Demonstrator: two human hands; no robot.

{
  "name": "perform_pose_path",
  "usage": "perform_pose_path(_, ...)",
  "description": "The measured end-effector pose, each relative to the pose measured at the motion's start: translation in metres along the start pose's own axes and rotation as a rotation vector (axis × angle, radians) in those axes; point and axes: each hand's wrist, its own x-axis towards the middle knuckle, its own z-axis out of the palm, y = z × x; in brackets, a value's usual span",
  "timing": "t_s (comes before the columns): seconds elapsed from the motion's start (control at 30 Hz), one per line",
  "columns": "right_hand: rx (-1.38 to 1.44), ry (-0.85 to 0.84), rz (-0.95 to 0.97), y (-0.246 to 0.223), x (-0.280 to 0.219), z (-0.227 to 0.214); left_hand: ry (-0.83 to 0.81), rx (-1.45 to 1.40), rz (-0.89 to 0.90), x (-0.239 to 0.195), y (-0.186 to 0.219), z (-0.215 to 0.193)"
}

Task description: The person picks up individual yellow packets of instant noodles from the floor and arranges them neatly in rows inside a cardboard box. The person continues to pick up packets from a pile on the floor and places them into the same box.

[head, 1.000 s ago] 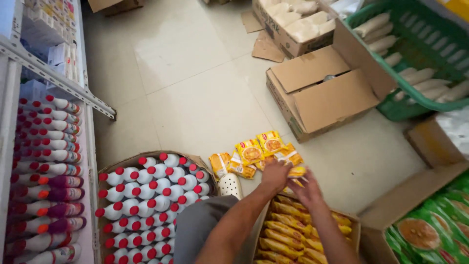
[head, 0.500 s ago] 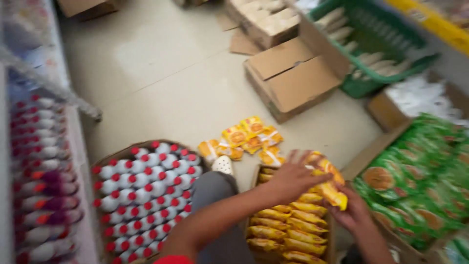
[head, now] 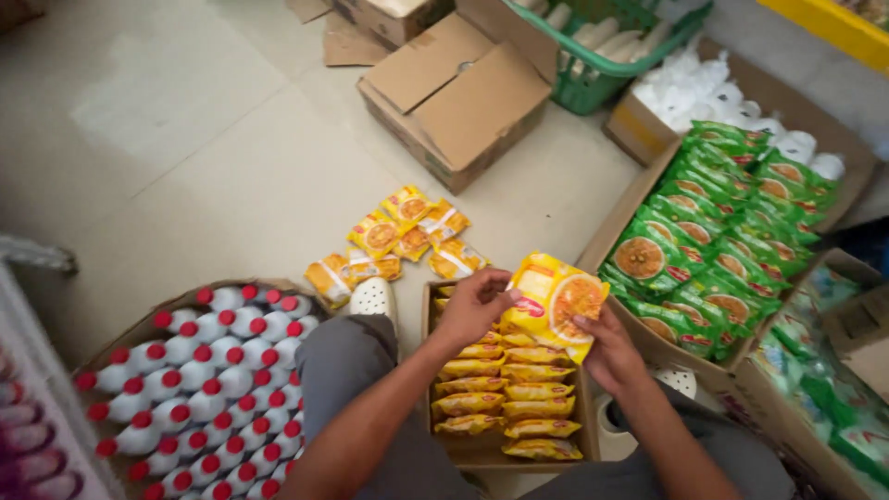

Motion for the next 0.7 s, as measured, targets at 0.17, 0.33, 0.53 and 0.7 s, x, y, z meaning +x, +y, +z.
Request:
perform_pose_path(0.17, 0.019, 0.096, -0.019, 0.009, 0.010, -0.026, -0.002, -0.089, -0.002, 0.009, -0.015, 0.003)
perform_pose_path(0.33, -0.015, 0.150, -0.080, 0.005, 0.007, -0.028, 0.021, 0.064, -0.018, 0.003, 0.009, 0.006)
perform_pose_path(0.53, -0.054, 0.155, -0.072, 0.005, 0.010, -0.031, 0.131, 0.337, -0.020, 0.011, 0.002, 0.005)
perform_pose_path(0.7, -0.048, 0.105, -0.111, -0.003, 0.004, -0.016, 0.132, 0.081, -0.006, 0.014, 0.001, 0.000)
